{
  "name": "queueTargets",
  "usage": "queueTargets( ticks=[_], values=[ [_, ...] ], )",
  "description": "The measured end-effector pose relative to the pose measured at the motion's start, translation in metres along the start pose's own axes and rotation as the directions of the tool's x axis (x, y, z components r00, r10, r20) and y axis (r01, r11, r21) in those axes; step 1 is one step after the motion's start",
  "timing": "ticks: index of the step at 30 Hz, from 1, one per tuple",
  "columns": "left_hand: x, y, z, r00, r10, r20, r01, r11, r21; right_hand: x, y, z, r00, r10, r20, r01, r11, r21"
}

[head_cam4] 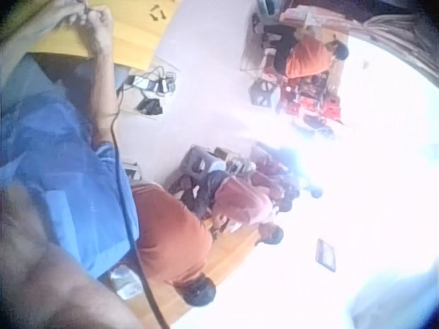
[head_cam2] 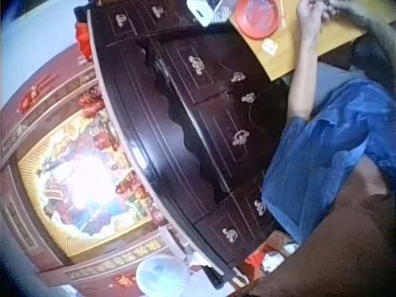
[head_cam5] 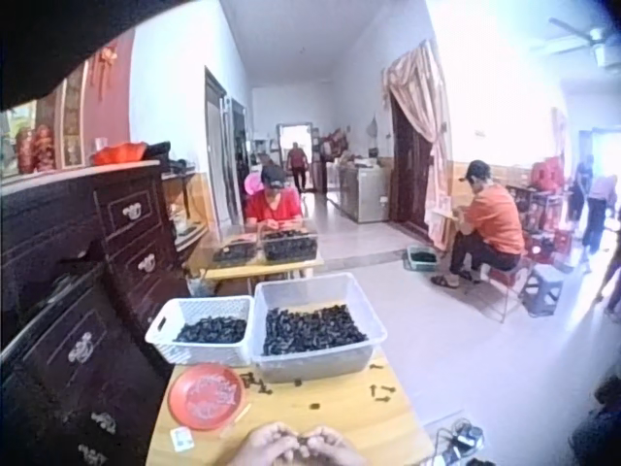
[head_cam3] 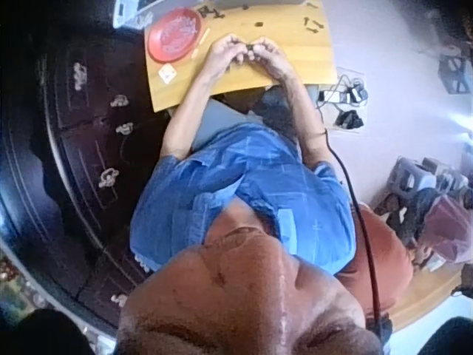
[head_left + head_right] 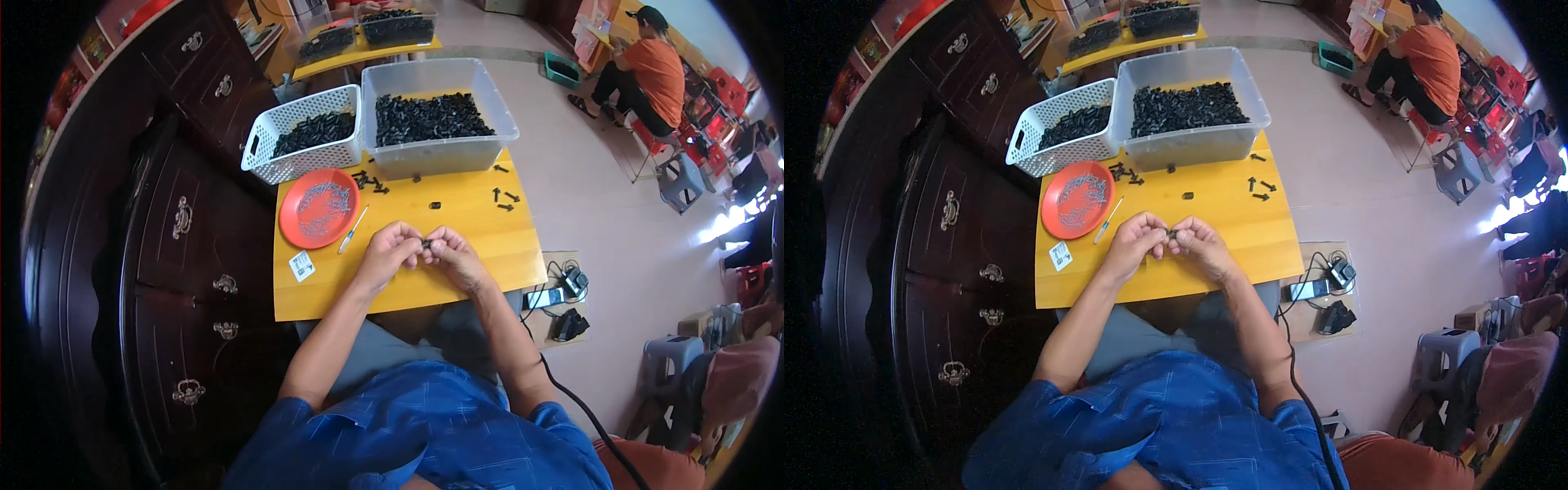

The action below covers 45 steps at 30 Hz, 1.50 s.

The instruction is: Assembling small black plastic components by hand.

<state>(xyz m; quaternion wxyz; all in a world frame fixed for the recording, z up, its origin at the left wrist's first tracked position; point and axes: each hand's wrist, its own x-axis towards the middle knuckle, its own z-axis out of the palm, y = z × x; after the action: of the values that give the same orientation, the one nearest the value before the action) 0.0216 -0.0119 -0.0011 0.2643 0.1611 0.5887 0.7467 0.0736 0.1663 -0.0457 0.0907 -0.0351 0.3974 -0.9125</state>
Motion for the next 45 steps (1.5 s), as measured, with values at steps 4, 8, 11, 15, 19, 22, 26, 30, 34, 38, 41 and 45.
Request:
queueTargets(
  ticks=[4, 8, 11, 15, 19, 22, 26, 30, 34, 38, 41, 45],
  values=[
    [-0.001, 0.001, -0.003, 0.999, -0.014, -0.037, 0.015, 1.0, 0.017, 0.001, 0.0, 0.002, 1.0, 0.016, 0.01, -0.017, 0.999, 0.029],
    [-0.003, 0.001, -0.006, 0.999, -0.018, -0.027, 0.019, 0.999, 0.042, 0.002, 0.003, 0.002, 1.0, 0.025, -0.003, -0.025, 1.0, 0.009],
    [0.0, 0.003, -0.008, 1.0, -0.024, 0.012, 0.024, 0.998, 0.056, 0.001, 0.002, 0.002, 1.0, 0.006, -0.016, -0.006, 1.0, -0.022],
    [0.005, 0.007, -0.011, 0.996, -0.019, 0.087, 0.008, 0.993, 0.119, -0.001, 0.004, -0.002, 0.997, 0.007, -0.073, -0.009, 0.999, -0.034],
    [0.008, 0.008, -0.017, 0.996, -0.058, 0.068, 0.041, 0.972, 0.229, 0.004, 0.013, -0.01, 1.0, -0.014, -0.023, 0.012, 0.997, -0.079],
    [0.01, 0.011, -0.021, 0.988, -0.13, 0.079, 0.103, 0.955, 0.277, 0.006, 0.014, -0.007, 0.997, -0.072, 0.036, 0.076, 0.989, -0.13],
    [0.018, 0.015, -0.012, 0.978, -0.196, 0.073, 0.171, 0.95, 0.261, 0.002, 0.008, -0.01, 0.995, -0.094, 0.04, 0.098, 0.99, -0.098],
    [0.016, 0.013, -0.015, 0.971, -0.23, 0.069, 0.212, 0.956, 0.201, 0.004, 0.012, -0.01, 0.995, -0.084, 0.058, 0.09, 0.991, -0.102],
    [0.015, 0.014, -0.018, 0.978, -0.193, 0.083, 0.173, 0.964, 0.202, 0.007, 0.012, -0.011, 0.994, -0.055, 0.099, 0.068, 0.989, -0.128],
    [0.014, 0.011, -0.019, 0.976, -0.202, 0.076, 0.183, 0.961, 0.206, 0.005, 0.009, -0.01, 0.993, -0.042, 0.107, 0.054, 0.992, -0.113],
    [0.012, 0.009, -0.018, 0.974, -0.21, 0.082, 0.196, 0.969, 0.152, 0.006, 0.01, -0.01, 0.994, -0.021, 0.104, 0.028, 0.997, -0.066],
    [0.014, 0.015, -0.015, 0.966, -0.249, 0.075, 0.234, 0.959, 0.162, 0.005, 0.009, -0.011, 0.994, -0.017, 0.104, 0.023, 0.998, -0.056]
  ],
)
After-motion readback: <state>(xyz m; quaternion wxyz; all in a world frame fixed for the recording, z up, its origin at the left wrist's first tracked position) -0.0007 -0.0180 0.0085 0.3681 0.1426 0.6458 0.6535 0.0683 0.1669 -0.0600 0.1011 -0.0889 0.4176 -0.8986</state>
